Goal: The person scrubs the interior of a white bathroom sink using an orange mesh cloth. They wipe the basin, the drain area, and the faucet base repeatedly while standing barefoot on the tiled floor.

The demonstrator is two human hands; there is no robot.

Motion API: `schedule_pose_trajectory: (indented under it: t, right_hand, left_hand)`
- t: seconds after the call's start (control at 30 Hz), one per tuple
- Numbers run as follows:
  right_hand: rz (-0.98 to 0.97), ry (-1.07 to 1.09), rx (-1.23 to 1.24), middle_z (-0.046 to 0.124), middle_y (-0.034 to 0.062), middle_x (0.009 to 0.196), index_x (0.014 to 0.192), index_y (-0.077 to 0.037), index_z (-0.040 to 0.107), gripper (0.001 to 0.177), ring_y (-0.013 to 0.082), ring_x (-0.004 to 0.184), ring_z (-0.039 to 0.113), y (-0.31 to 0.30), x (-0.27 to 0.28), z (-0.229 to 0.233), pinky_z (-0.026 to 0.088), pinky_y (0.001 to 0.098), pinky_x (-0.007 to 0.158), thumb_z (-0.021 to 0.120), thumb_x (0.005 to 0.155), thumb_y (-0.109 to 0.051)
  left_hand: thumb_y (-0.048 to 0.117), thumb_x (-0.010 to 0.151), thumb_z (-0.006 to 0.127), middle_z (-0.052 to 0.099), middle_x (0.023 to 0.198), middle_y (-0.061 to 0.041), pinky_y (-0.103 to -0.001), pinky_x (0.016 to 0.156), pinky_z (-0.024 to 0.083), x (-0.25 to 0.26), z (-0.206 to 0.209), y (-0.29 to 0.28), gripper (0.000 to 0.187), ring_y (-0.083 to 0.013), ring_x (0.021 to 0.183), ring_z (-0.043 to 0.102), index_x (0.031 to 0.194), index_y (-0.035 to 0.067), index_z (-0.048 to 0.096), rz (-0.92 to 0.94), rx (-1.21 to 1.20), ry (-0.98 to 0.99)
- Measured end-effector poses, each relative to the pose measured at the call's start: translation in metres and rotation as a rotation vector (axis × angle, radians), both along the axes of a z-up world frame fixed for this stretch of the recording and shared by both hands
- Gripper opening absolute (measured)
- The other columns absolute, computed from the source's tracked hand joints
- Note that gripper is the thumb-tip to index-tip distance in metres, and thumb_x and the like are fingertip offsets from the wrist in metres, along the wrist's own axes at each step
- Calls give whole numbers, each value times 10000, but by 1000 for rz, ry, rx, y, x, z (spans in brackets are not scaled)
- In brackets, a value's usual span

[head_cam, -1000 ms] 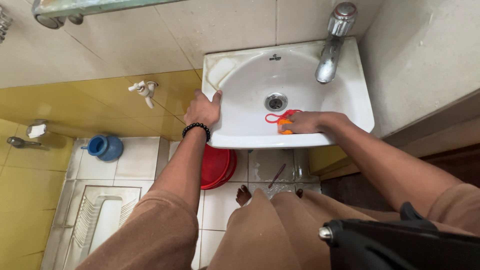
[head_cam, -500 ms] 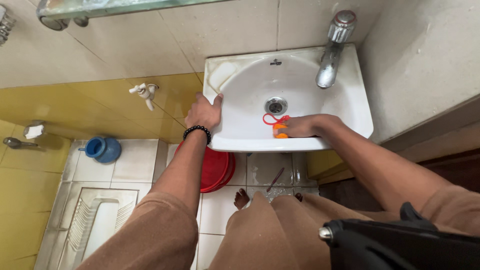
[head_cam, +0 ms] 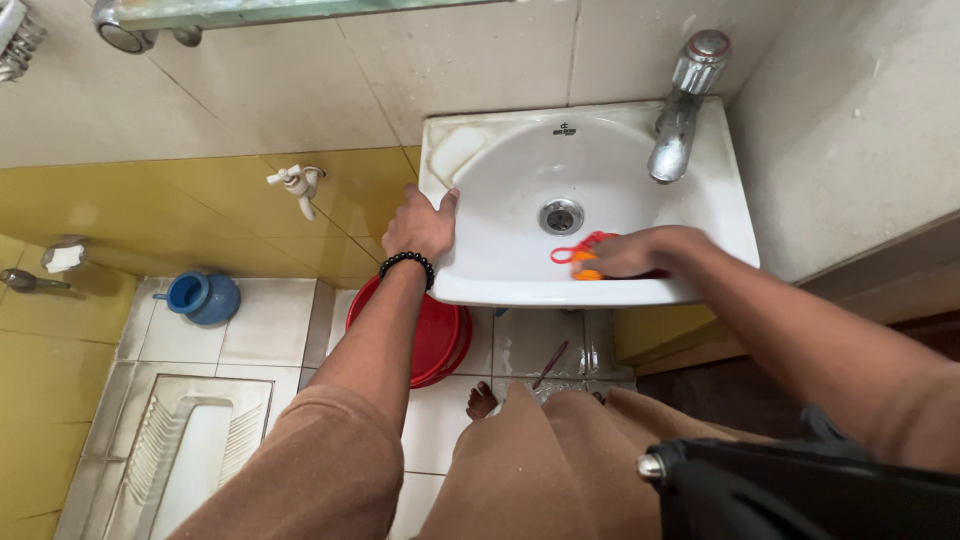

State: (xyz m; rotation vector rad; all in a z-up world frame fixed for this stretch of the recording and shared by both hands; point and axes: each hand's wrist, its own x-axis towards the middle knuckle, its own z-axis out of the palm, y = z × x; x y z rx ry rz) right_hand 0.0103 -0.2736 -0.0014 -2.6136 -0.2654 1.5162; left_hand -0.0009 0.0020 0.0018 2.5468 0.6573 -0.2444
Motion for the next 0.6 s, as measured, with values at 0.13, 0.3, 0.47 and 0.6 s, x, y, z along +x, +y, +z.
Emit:
schedule_pose_trajectory:
  t: [0.13,0.3,0.47,0.6]
  right_hand:
    - [29,18,247,468,40,1567,1479,-246,541,665,233,1424,410,51,-9,-1,292,412,1182,422,950,-630]
    - [16,22,331,740,228,1310,1290,0,694,662,350,1182,660,27,-13,9,497,452,1024,477,975,-540]
    - [59,-109,36,620,120,1429,1418,-79,599,640,256,1334,554,-33,0,-12,367,420,1170,462,999,-544]
    - [53,-33,-17,476,65,1539,1523,-170,458,652,252,1416,441,4,11,-30,334,463,1181,443,1007,-569]
  left_hand:
    - [592,951,528,663,1306,-206,-506,1041,485,-1,1,1,742,-383,1227,632,1453,56,426,4,-24,19]
    - [591,956,547,654,1316,-214,-504,1058,468,-1,2,0,739,-380,1242,619,1455,57,439,4,-39,3]
    - [573,948,539,668,1307,-192,-494,1049,486,-3,4,1,755,-365,1238,631,1482,54,410,15,-77,10]
    - [568,956,540,654,1317,-203,-501,1051,476,-3,5,1,760,-372,1241,623,1485,42,394,-4,-71,8]
